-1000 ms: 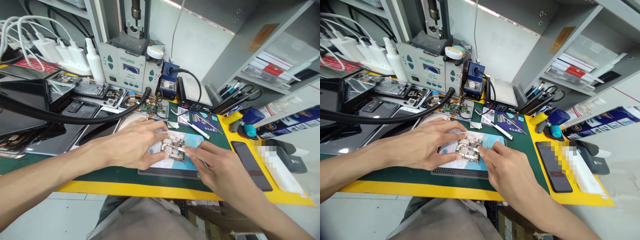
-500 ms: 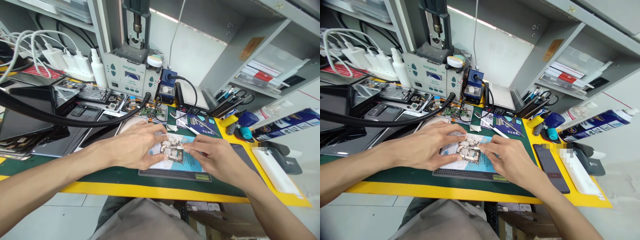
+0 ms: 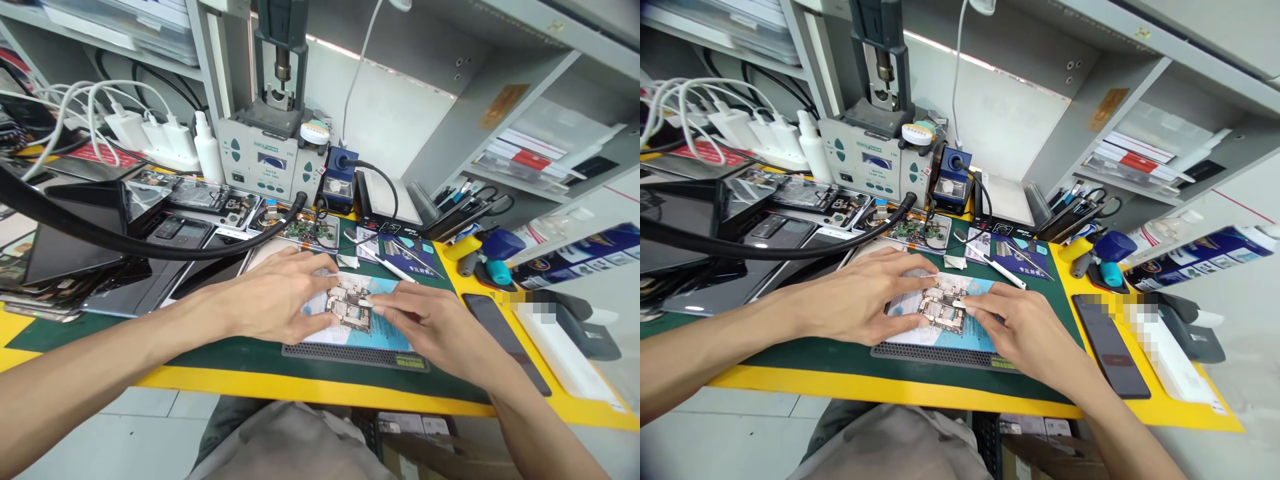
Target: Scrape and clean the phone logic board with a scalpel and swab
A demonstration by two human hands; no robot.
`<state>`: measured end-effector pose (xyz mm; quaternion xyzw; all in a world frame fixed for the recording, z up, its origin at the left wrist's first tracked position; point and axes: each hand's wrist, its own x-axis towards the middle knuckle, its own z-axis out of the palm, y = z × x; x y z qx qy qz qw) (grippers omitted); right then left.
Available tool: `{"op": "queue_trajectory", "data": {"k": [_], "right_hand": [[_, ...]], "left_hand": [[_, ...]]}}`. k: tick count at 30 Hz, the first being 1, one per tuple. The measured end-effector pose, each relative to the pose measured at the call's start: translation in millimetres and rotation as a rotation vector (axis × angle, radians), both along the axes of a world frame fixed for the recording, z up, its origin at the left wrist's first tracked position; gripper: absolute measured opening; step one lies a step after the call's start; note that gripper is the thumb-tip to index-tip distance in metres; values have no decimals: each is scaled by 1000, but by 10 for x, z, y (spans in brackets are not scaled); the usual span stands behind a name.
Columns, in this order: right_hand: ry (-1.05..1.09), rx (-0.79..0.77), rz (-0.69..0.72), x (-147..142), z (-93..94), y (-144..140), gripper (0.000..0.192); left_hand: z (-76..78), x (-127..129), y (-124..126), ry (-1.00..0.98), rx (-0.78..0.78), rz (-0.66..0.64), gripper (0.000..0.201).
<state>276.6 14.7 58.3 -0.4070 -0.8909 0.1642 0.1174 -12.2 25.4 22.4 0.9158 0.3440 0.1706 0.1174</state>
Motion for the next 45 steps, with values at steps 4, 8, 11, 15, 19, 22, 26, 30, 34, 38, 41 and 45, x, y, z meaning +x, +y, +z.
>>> {"op": "queue_trajectory", "data": {"k": [4,8,11,15,19,22,26,30,34,38,41,45], "right_hand": [[7,-22,-6,-27,23,12,28],[13,-70,-37,-44,43,6,26],[22,-100,-64,-52,49,3,26],[39,-153,-91,-57,46,5,26],[61,-207,-113,-64,41,15,26],[78,-239,-122,-66,37,18,26],[116,-230,-109,-54,5,19,25],[154,-148,-85,-14,-63,32,23],[166,-28,-46,44,-114,44,24],[188,40,-11,68,-134,51,26],[191,62,-10,65,-147,51,25],[195,19,-9,55,-150,39,25]], "left_hand": [[0,8,5,-5,7,-2,48],[13,12,8,-10,10,-3,47],[20,10,3,-11,10,-4,48],[20,5,-2,-18,9,3,48],[24,1,1,-22,-1,4,49],[27,3,3,-29,-14,5,49],[23,11,-13,-44,-36,11,50],[14,20,-38,-69,-60,28,52],[-2,29,-43,-110,-80,64,53],[-23,41,-49,-164,-67,83,54],[-52,69,-56,-221,-18,73,46],[-90,122,-55,-300,93,60,23]]}}
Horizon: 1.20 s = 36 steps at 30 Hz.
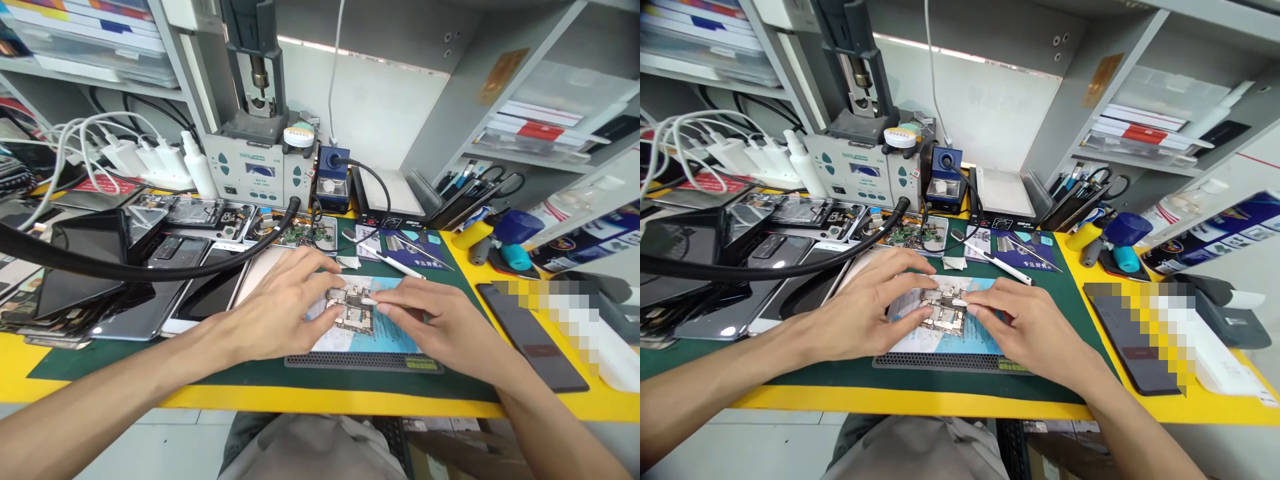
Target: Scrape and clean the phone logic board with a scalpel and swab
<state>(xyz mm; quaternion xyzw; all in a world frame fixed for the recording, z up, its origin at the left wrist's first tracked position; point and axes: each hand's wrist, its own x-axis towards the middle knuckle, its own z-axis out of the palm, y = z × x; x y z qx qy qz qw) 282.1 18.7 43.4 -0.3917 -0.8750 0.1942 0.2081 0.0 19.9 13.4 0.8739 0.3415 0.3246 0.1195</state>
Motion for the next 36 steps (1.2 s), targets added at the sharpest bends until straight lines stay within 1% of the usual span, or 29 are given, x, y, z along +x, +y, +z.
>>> {"op": "queue_trajectory", "data": {"k": [3,8,12,19,26,32,36], "right_hand": [[18,-39,8,-10,21,-12,23],[25,-87,5,-19,57,-34,23],[41,-139,0,-23,64,-35,23],[60,-164,-10,-34,87,-20,25],[98,-187,-65,-45,90,10,24],[136,-196,-165,-14,101,46,26],[141,-174,-186,23,100,73,28]], "left_hand": [[5,29,2,-22,59,-13,14],[41,58,-8,-32,109,-48,11],[43,63,-13,-35,133,-65,7],[54,63,-11,-49,140,-73,6],[70,33,8,-80,130,-35,8],[84,-14,96,-132,161,30,10],[71,-50,153,-163,183,80,10]]}}
